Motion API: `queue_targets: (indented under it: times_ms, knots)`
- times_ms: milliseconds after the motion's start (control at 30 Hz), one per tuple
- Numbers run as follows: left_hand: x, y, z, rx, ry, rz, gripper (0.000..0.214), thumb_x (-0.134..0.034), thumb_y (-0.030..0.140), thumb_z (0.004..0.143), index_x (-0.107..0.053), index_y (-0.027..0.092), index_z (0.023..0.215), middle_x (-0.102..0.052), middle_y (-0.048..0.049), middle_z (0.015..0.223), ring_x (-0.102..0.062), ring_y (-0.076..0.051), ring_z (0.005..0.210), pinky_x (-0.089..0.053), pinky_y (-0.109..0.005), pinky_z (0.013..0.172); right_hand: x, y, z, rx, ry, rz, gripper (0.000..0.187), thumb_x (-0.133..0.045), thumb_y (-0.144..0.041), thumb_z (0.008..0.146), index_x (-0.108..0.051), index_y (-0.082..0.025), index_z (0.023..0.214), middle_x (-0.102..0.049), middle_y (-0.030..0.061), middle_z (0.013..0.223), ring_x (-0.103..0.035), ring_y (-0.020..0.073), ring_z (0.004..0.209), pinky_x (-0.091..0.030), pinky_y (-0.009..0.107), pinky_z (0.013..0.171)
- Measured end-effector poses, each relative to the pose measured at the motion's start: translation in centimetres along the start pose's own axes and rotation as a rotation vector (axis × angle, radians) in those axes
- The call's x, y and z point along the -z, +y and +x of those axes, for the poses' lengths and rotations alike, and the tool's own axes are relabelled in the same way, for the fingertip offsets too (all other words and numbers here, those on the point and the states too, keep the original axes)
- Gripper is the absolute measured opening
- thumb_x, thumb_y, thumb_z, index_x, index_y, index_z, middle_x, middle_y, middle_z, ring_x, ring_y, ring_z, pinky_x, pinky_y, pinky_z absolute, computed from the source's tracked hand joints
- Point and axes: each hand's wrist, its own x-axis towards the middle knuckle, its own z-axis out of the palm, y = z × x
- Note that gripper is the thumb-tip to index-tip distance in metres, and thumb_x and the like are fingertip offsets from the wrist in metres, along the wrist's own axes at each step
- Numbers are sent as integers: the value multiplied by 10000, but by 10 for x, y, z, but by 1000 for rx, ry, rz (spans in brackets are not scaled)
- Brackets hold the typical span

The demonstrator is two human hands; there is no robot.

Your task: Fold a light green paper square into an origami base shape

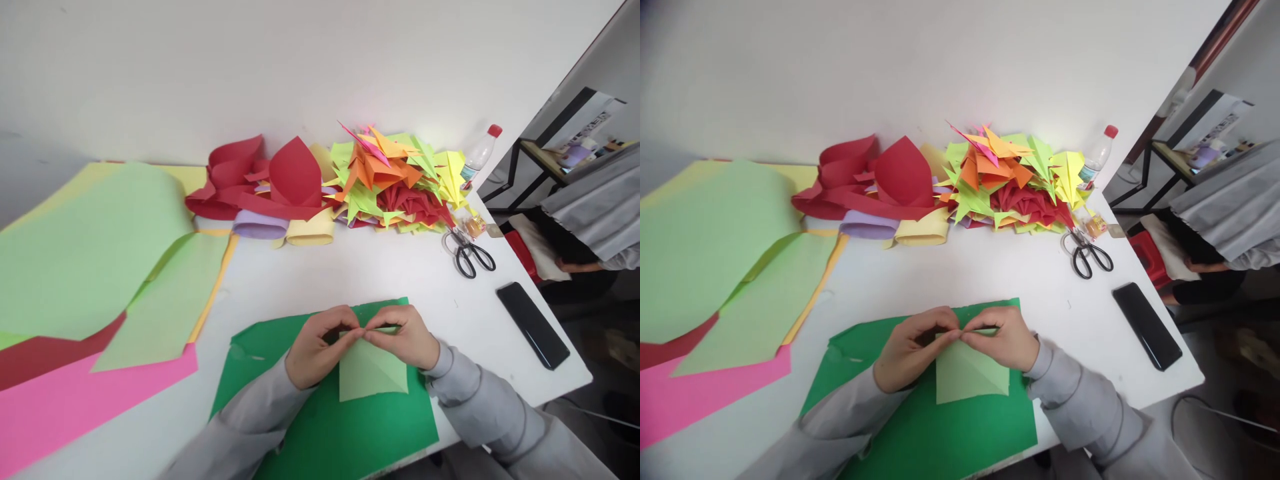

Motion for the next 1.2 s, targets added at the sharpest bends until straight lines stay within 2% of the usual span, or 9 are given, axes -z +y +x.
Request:
queue_targets:
  times_ms: [100, 333, 567, 867, 1033, 1200]
  knots:
    - [0, 0, 1, -7, -14, 10, 293, -531, 368, 876, -588, 157, 681, -555, -30, 635, -493, -127, 568, -390, -244, 530, 1, 1, 0, -10, 0, 2, 126, -667, -278, 751, -729, -176, 712, -709, 39, 688, -635, 138, 612, -509, 246, 586]
    - [7, 1, 6, 34, 57, 38, 269, -542, 342, 854, -580, 161, 659, -559, -20, 643, -508, -127, 585, -391, -238, 536, 6, 2, 3, -90, 58, 9, 143, -667, -296, 734, -717, -171, 686, -703, 34, 665, -621, 139, 603, -512, 254, 599]
    - [14, -2, 9, 39, 192, -11, 212, -584, 298, 821, -590, 158, 662, -568, -17, 646, -515, -128, 595, -391, -238, 533, 12, 6, 5, -179, 180, 57, 198, -695, -350, 698, -682, -153, 678, -563, -14, 500, -447, 86, 463, -382, 216, 464]
    - [15, -2, 9, -42, 220, 2, 149, -575, 202, 819, -595, 161, 678, -578, -9, 650, -525, -119, 595, -394, -225, 529, 14, 7, 7, -235, 197, 171, 255, -733, -396, 658, -675, -149, 684, -514, -32, 469, -399, 79, 445, -318, 214, 439]
    - [13, 0, 9, -11, 195, -40, 128, -616, 235, 794, -621, 160, 691, -613, -26, 669, -563, -142, 626, -437, -245, 570, 13, 9, 8, -275, 164, 267, 298, -758, -438, 630, -682, -150, 649, -573, -12, 501, -430, 81, 455, -347, 218, 450]
    - [12, -2, 9, -1, 160, -8, 145, -612, 240, 799, -640, 158, 682, -641, -45, 678, -588, -160, 635, -454, -271, 601, 13, 9, 9, -302, 162, 337, 244, -788, -393, 604, -712, -165, 647, -655, 5, 574, -514, 97, 506, -404, 224, 500]
